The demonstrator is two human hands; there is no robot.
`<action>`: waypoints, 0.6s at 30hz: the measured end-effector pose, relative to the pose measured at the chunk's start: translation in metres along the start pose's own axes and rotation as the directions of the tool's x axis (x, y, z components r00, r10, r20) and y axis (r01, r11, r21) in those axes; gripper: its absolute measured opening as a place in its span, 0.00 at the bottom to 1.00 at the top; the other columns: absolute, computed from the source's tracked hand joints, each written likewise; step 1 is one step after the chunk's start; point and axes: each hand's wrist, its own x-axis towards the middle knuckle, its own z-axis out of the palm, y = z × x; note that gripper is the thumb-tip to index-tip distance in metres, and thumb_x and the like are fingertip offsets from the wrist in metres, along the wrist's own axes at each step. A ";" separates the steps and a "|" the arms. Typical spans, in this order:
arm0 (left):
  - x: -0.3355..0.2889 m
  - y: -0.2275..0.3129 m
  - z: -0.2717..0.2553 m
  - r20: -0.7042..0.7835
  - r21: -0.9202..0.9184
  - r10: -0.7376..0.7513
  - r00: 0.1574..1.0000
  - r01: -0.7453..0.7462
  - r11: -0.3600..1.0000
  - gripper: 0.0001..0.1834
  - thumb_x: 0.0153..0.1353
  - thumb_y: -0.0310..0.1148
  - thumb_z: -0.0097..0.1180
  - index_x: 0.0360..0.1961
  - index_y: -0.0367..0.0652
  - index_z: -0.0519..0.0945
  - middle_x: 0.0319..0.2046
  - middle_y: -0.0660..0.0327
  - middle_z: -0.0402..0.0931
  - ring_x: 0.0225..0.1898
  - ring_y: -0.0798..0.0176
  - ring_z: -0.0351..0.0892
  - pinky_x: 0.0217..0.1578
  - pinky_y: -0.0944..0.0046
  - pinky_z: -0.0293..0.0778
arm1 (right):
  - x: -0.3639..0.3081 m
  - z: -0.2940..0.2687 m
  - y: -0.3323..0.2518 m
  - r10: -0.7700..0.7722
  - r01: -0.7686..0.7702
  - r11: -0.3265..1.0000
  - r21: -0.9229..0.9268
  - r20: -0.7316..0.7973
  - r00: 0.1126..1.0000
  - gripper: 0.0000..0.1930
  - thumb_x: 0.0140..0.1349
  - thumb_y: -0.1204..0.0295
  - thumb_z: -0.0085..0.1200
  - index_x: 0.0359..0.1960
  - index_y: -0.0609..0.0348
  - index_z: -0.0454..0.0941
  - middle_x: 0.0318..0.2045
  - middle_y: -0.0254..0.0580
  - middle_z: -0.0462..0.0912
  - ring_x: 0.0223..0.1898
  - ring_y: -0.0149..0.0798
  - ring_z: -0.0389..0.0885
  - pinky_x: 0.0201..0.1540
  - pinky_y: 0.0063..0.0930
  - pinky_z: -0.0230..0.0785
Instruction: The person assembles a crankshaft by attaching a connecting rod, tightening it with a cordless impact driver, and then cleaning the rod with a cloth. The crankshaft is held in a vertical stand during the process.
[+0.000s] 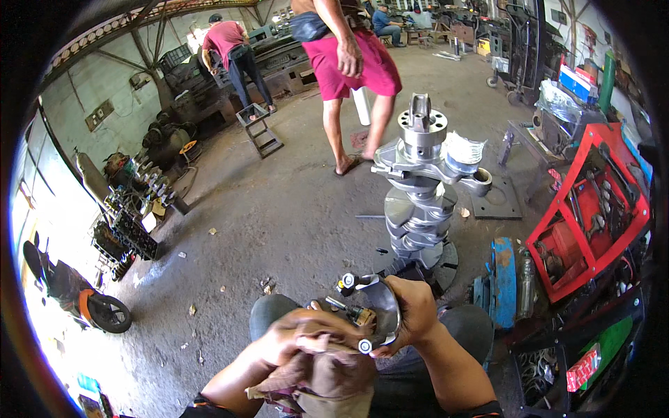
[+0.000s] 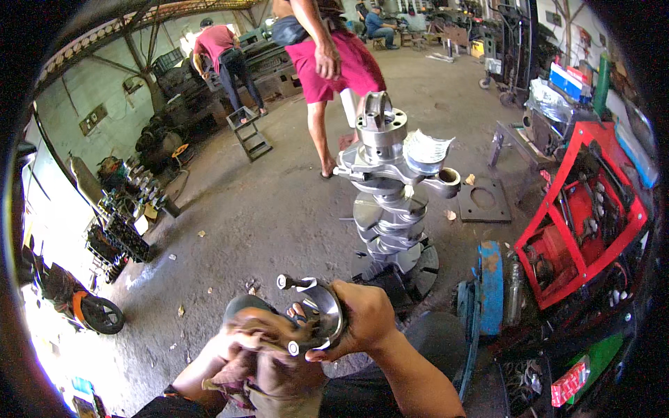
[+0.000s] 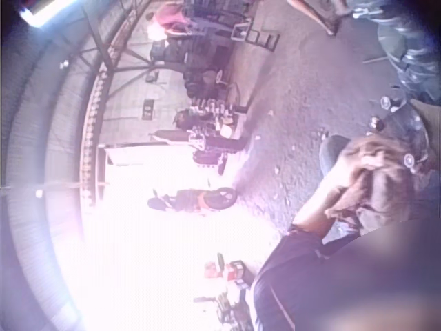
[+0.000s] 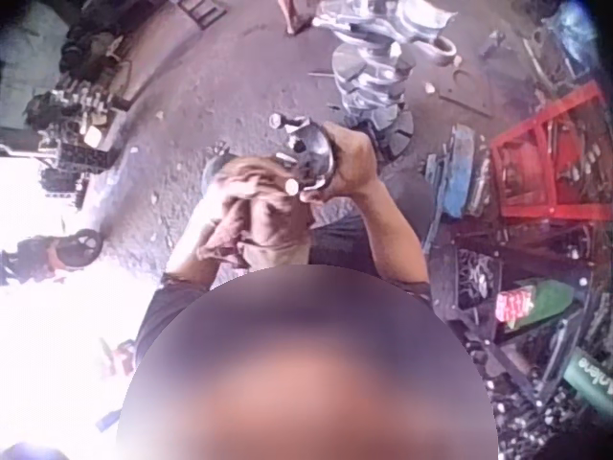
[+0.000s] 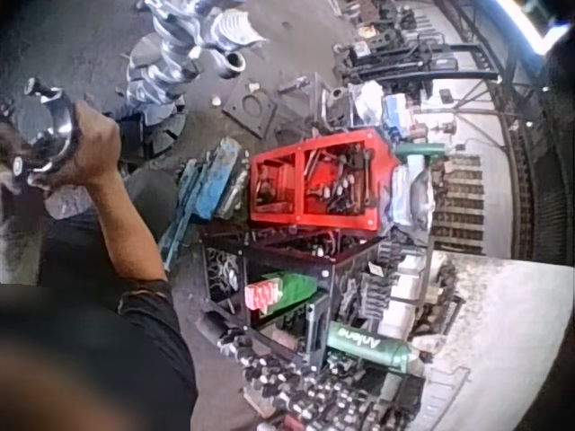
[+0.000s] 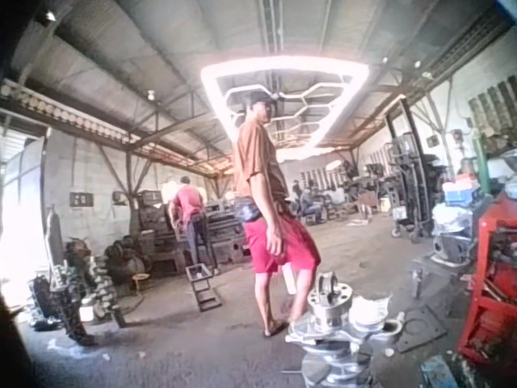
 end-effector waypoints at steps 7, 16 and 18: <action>-0.066 0.028 -0.056 -0.638 0.429 0.147 0.756 0.190 0.883 0.26 0.53 0.34 0.70 0.51 0.34 0.76 0.45 0.49 0.83 0.46 0.57 0.83 0.48 0.56 0.77 | 0.000 -0.004 0.005 -0.040 0.060 0.989 0.138 -0.142 0.989 0.42 0.31 0.32 0.72 0.35 0.60 0.81 0.26 0.41 0.82 0.23 0.42 0.83 0.28 0.30 0.74; -0.082 -0.040 -0.034 -0.669 0.611 -0.128 0.732 0.639 0.467 0.42 0.51 0.47 0.72 0.65 0.45 0.71 0.67 0.41 0.62 0.68 0.37 0.62 0.66 0.46 0.62 | 0.001 0.016 -0.005 0.098 -0.090 0.952 0.293 -0.013 0.995 0.46 0.33 0.32 0.72 0.44 0.60 0.83 0.32 0.41 0.85 0.30 0.42 0.87 0.35 0.31 0.77; -0.076 -0.070 -0.013 -0.694 0.654 -0.067 0.716 0.667 0.356 0.49 0.53 0.51 0.68 0.69 0.35 0.62 0.69 0.34 0.52 0.72 0.30 0.49 0.68 0.37 0.52 | 0.002 0.022 -0.007 0.110 -0.105 0.952 0.286 -0.001 0.994 0.45 0.35 0.32 0.71 0.45 0.60 0.82 0.32 0.41 0.85 0.30 0.42 0.87 0.35 0.31 0.77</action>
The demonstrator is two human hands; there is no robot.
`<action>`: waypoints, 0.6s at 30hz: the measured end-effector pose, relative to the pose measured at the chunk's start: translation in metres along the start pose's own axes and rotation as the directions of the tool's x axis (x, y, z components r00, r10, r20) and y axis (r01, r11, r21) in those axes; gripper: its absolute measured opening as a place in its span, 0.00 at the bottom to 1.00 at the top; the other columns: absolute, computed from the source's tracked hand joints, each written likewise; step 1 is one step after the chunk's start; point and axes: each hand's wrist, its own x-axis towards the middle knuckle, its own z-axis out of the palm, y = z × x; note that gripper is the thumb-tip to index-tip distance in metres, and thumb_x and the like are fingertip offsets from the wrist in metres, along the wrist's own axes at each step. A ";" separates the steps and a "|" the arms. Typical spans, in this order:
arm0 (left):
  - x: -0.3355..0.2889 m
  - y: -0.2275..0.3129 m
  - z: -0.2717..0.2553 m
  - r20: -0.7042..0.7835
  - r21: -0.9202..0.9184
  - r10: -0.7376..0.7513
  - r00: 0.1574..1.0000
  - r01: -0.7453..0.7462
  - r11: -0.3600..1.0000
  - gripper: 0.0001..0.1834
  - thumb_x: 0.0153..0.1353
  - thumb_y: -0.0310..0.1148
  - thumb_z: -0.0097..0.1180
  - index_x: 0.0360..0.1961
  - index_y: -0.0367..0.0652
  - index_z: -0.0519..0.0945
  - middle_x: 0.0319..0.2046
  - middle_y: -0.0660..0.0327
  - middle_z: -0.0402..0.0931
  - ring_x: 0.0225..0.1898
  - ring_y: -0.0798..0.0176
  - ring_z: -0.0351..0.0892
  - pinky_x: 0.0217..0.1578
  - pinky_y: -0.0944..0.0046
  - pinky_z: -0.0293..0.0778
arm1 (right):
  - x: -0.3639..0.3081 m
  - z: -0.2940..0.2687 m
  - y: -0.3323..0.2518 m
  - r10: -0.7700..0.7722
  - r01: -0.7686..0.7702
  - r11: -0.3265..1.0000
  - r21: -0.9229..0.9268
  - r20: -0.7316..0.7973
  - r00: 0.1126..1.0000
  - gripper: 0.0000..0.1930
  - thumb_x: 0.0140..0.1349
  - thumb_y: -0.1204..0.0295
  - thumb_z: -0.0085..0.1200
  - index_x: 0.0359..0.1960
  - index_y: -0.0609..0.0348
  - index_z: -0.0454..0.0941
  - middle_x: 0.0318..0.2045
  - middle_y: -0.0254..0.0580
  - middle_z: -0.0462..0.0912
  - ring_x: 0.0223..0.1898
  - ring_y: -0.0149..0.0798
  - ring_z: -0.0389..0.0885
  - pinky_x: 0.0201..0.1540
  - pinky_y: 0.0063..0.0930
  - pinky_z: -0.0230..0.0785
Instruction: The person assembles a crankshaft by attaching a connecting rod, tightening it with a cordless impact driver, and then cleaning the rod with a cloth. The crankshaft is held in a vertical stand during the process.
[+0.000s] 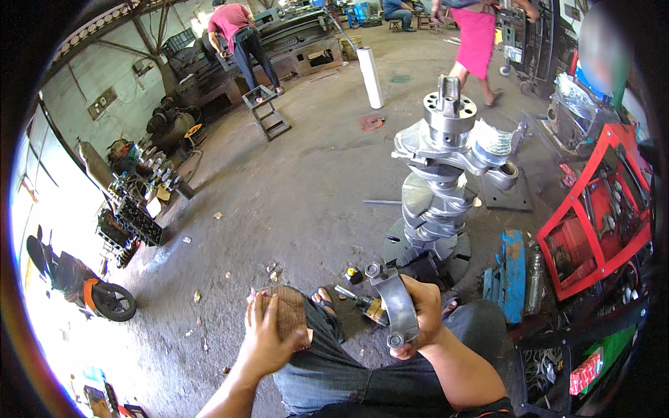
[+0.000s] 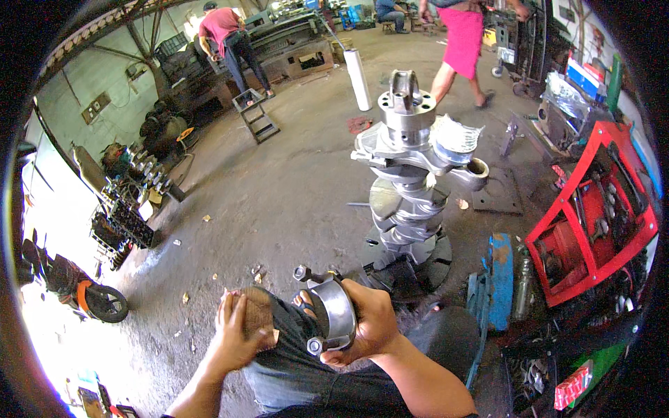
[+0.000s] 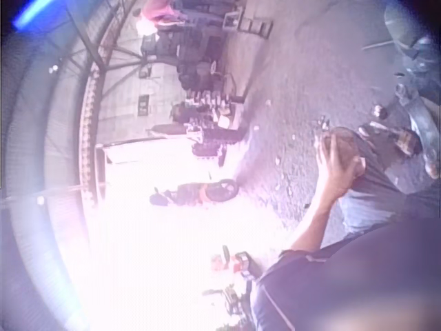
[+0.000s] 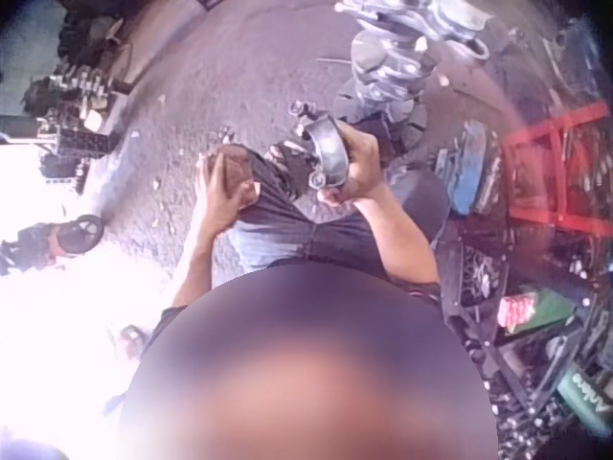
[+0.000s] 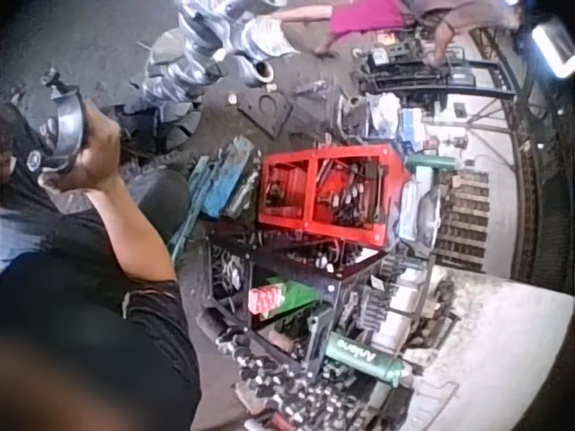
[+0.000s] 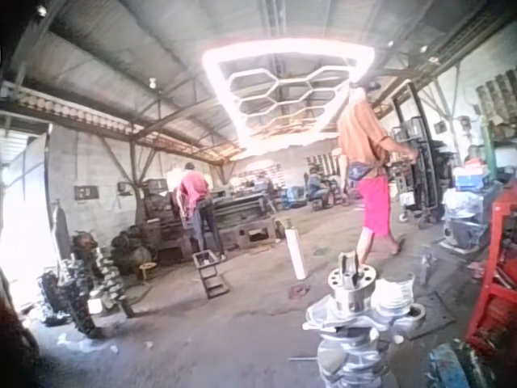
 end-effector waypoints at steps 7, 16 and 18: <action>-0.003 0.019 0.009 -0.093 0.140 0.095 0.991 -0.082 0.987 0.49 0.58 0.56 0.61 0.69 0.31 0.60 0.70 0.37 0.53 0.72 0.36 0.50 0.70 0.38 0.44 | -0.004 0.010 0.002 0.020 -0.019 0.998 -0.053 0.003 1.000 0.47 0.38 0.28 0.67 0.45 0.62 0.81 0.32 0.42 0.84 0.30 0.43 0.86 0.35 0.31 0.77; 0.065 0.110 0.000 -0.117 -0.815 0.278 0.953 -0.252 0.521 0.64 0.40 0.59 0.78 0.69 0.30 0.59 0.66 0.44 0.64 0.70 0.47 0.59 0.70 0.50 0.51 | -0.010 0.025 0.007 0.084 -0.087 0.996 0.031 0.078 0.993 0.47 0.36 0.31 0.70 0.46 0.61 0.79 0.34 0.46 0.84 0.34 0.47 0.87 0.39 0.35 0.77; 0.078 0.112 -0.005 -0.319 -0.560 0.286 0.904 -0.423 0.713 0.61 0.38 0.60 0.78 0.66 0.31 0.64 0.62 0.45 0.68 0.67 0.46 0.63 0.69 0.50 0.54 | -0.009 0.023 0.008 0.100 -0.102 0.994 0.048 0.048 0.994 0.45 0.38 0.31 0.69 0.46 0.60 0.79 0.34 0.47 0.84 0.34 0.50 0.86 0.39 0.36 0.77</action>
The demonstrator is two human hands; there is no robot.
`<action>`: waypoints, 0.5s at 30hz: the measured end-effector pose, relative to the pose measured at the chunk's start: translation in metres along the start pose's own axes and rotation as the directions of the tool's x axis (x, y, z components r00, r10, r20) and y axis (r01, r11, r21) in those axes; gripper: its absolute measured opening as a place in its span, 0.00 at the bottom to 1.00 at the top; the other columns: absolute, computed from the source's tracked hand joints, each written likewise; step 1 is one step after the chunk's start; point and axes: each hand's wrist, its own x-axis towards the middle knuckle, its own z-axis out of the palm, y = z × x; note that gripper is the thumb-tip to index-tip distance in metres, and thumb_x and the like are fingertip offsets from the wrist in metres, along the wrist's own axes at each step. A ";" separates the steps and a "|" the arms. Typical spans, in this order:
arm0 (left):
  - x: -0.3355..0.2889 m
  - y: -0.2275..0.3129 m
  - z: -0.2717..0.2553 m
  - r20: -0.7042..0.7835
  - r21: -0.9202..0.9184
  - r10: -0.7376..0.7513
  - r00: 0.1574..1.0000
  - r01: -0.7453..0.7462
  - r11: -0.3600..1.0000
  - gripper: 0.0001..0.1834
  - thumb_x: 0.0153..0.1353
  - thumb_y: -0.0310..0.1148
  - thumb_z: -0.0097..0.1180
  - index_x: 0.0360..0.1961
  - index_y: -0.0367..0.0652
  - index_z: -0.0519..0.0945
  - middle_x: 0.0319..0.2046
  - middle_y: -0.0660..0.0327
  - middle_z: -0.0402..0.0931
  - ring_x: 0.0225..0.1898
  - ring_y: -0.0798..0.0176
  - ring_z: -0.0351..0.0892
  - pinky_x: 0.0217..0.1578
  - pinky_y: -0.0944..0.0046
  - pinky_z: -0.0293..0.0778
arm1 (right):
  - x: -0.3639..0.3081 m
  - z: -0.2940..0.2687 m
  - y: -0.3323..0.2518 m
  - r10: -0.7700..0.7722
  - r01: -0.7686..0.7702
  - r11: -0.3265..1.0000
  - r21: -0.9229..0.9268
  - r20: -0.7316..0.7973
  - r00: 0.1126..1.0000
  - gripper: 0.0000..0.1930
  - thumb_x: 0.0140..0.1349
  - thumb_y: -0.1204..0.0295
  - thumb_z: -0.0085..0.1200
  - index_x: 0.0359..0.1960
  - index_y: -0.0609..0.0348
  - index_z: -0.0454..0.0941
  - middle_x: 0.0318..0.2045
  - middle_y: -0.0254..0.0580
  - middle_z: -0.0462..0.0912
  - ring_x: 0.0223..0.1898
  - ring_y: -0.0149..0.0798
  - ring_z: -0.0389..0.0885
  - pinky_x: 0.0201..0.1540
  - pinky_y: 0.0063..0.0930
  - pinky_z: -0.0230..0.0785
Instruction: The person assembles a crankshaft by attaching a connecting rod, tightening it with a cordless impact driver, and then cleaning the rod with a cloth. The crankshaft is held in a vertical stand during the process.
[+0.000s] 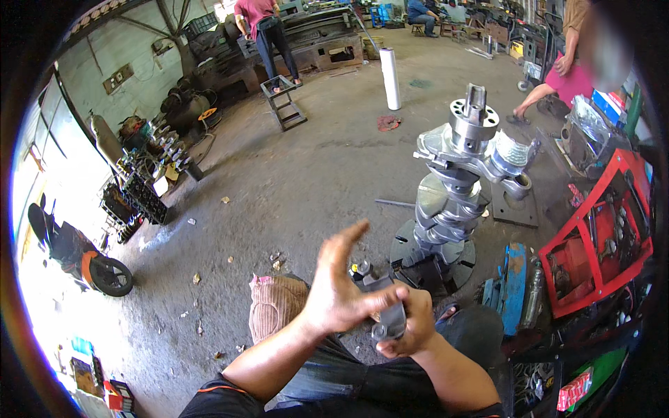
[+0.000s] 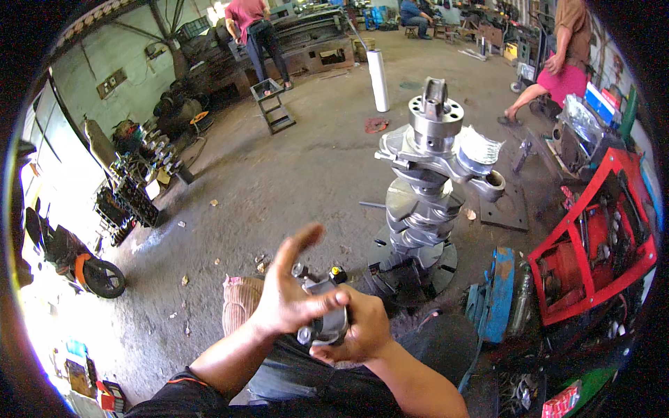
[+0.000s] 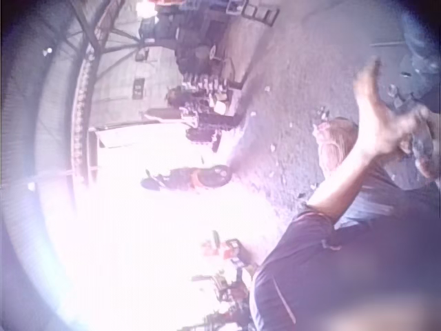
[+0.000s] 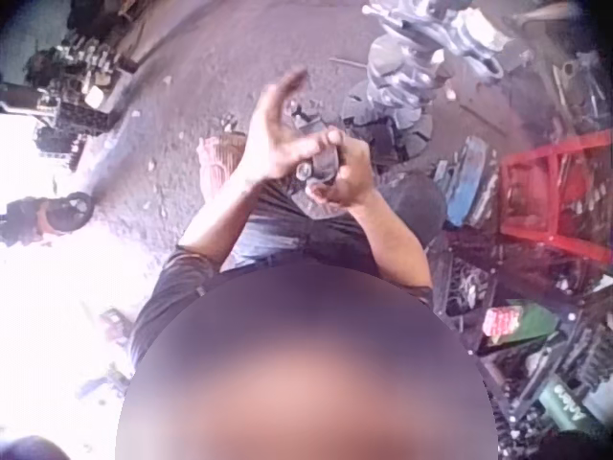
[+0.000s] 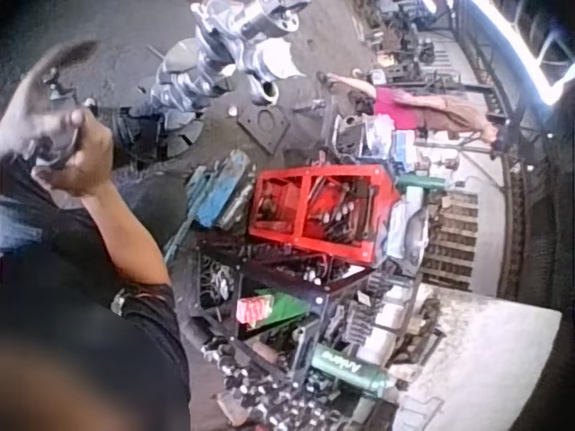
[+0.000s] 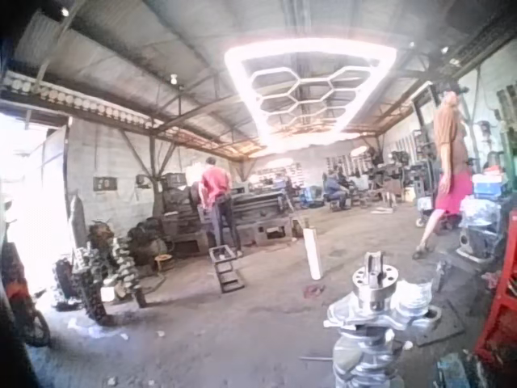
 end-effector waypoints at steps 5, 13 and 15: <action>0.008 0.004 -0.012 -0.207 0.468 0.353 0.912 -0.225 0.855 0.59 0.31 0.65 0.76 0.62 0.39 0.72 0.54 0.53 0.74 0.59 0.52 0.72 0.68 0.37 0.48 | 0.000 -0.009 -0.003 0.003 -0.004 0.998 -0.059 -0.011 1.000 0.43 0.39 0.33 0.69 0.45 0.60 0.79 0.33 0.46 0.84 0.34 0.48 0.86 0.38 0.34 0.77; -0.001 0.010 0.002 -0.024 -0.029 0.067 0.997 -0.067 0.997 0.61 0.34 0.60 0.79 0.65 0.34 0.67 0.55 0.47 0.71 0.58 0.45 0.71 0.62 0.45 0.62 | -0.001 -0.014 -0.003 -0.040 0.045 0.996 -0.073 0.074 0.996 0.43 0.36 0.35 0.73 0.45 0.58 0.80 0.33 0.43 0.84 0.33 0.46 0.86 0.38 0.33 0.77; 0.006 0.006 0.001 -0.180 0.154 0.283 0.942 -0.257 0.954 0.56 0.35 0.57 0.79 0.61 0.34 0.70 0.52 0.47 0.73 0.55 0.48 0.73 0.56 0.50 0.69 | -0.002 -0.010 -0.002 -0.039 0.040 0.999 -0.016 0.062 0.997 0.42 0.35 0.37 0.74 0.43 0.59 0.79 0.33 0.44 0.84 0.31 0.46 0.85 0.36 0.33 0.76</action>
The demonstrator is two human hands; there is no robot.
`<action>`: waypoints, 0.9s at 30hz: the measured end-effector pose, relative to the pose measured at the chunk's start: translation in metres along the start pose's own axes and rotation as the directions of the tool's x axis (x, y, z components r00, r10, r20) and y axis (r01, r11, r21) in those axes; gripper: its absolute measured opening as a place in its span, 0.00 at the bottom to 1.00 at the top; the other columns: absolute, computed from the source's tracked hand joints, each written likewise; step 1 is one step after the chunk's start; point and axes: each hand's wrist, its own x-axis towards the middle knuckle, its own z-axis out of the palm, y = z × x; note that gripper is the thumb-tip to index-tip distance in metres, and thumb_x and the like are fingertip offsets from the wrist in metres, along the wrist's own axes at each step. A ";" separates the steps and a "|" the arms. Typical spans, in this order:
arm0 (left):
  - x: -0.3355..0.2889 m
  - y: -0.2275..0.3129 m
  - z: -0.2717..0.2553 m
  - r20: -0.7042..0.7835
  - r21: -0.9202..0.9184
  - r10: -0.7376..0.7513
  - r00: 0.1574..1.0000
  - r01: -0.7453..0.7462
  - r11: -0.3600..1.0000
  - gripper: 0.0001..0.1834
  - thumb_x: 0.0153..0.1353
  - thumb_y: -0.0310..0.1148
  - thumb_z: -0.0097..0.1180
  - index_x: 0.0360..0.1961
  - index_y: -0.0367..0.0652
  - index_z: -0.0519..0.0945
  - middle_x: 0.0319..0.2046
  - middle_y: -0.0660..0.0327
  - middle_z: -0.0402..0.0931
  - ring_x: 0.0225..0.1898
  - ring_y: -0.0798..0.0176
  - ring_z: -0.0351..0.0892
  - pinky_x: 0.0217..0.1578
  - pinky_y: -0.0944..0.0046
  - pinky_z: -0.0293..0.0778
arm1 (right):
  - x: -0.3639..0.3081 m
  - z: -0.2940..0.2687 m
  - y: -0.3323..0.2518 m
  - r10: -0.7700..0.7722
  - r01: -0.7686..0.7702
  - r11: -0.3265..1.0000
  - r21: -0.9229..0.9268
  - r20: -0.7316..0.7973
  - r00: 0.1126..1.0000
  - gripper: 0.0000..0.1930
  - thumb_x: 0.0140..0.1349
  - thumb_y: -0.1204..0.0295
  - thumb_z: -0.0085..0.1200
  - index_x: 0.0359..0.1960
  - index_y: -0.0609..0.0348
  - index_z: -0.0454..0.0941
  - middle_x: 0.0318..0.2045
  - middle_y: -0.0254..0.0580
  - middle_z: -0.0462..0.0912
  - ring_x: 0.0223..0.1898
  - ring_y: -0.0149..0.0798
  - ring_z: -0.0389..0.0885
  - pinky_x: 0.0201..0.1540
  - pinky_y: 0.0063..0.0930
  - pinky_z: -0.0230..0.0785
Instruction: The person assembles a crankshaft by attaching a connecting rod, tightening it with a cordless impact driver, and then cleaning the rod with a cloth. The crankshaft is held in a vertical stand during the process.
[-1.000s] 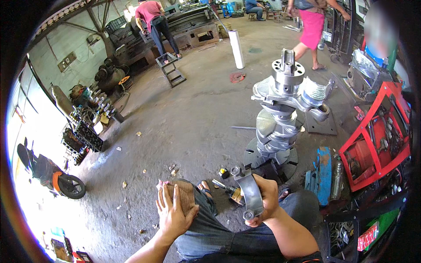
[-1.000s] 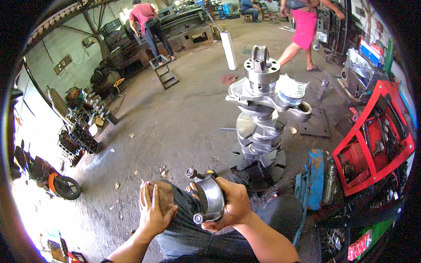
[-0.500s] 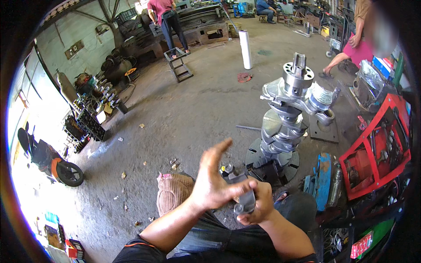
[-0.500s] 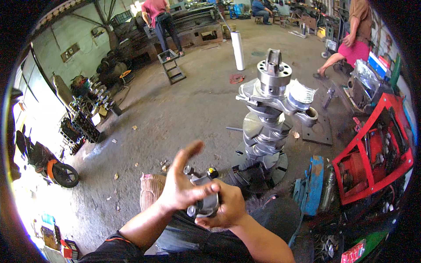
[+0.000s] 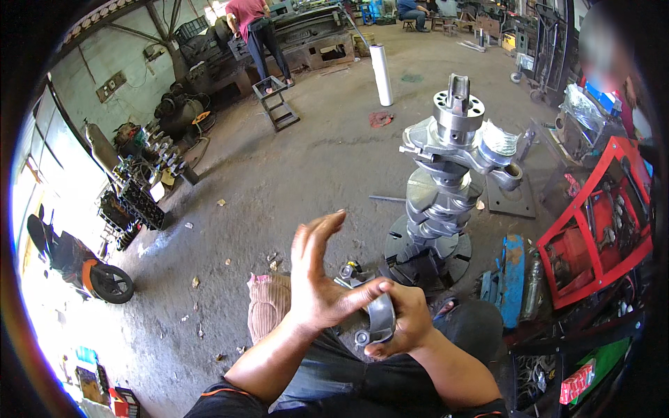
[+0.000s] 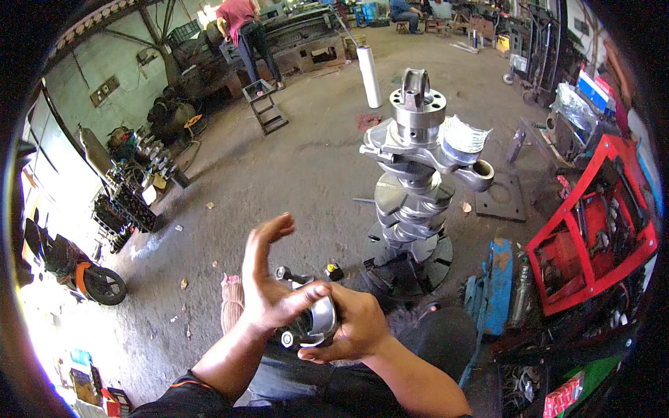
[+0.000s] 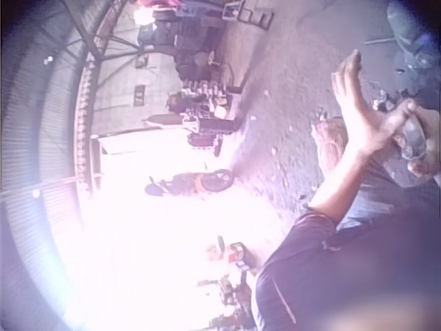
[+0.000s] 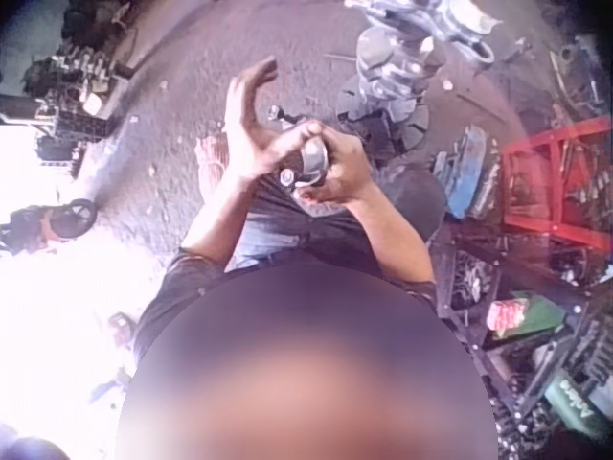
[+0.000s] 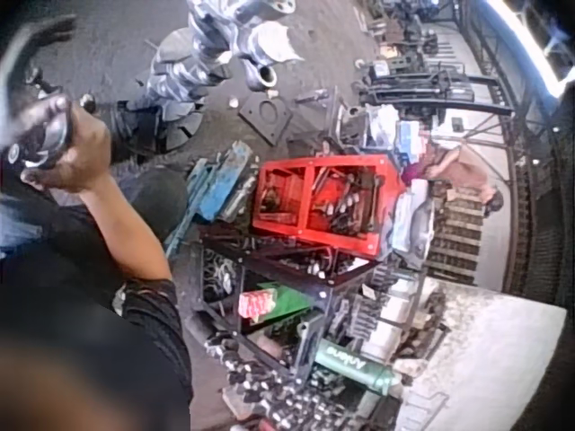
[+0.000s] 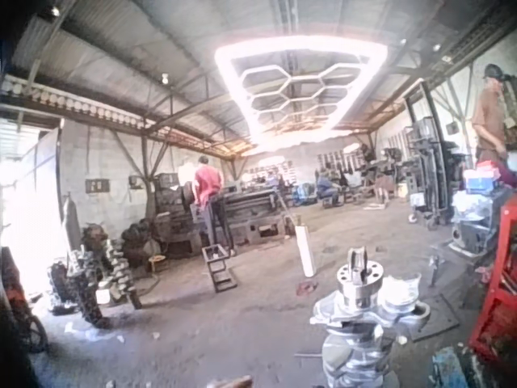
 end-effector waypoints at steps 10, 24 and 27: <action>0.008 0.011 -0.028 0.508 -0.593 0.118 0.854 0.247 0.767 0.31 0.54 0.45 0.72 0.54 0.36 0.81 0.53 0.45 0.77 0.59 0.46 0.74 0.60 0.48 0.67 | -0.005 -0.015 0.007 0.097 -0.210 0.883 0.420 0.274 0.957 0.45 0.37 0.31 0.67 0.42 0.63 0.80 0.29 0.35 0.82 0.30 0.30 0.79 0.35 0.27 0.72; 0.002 0.011 -0.034 0.203 -0.524 0.320 0.925 -0.174 0.834 0.23 0.46 0.43 0.77 0.42 0.47 0.84 0.47 0.52 0.82 0.54 0.48 0.80 0.58 0.42 0.68 | -0.045 -0.012 0.021 0.335 -0.358 0.577 0.734 0.187 0.923 0.59 0.48 0.17 0.34 0.60 0.65 0.67 0.40 0.46 0.80 0.34 0.38 0.77 0.35 0.29 0.69; 0.000 0.019 -0.033 0.051 -0.396 0.284 0.957 -0.242 0.886 0.23 0.39 0.45 0.79 0.36 0.48 0.85 0.40 0.59 0.82 0.46 0.57 0.82 0.57 0.44 0.69 | -0.043 -0.016 0.021 0.304 -0.364 0.544 0.756 0.227 0.925 0.60 0.47 0.16 0.33 0.60 0.66 0.67 0.40 0.45 0.79 0.33 0.38 0.77 0.33 0.28 0.68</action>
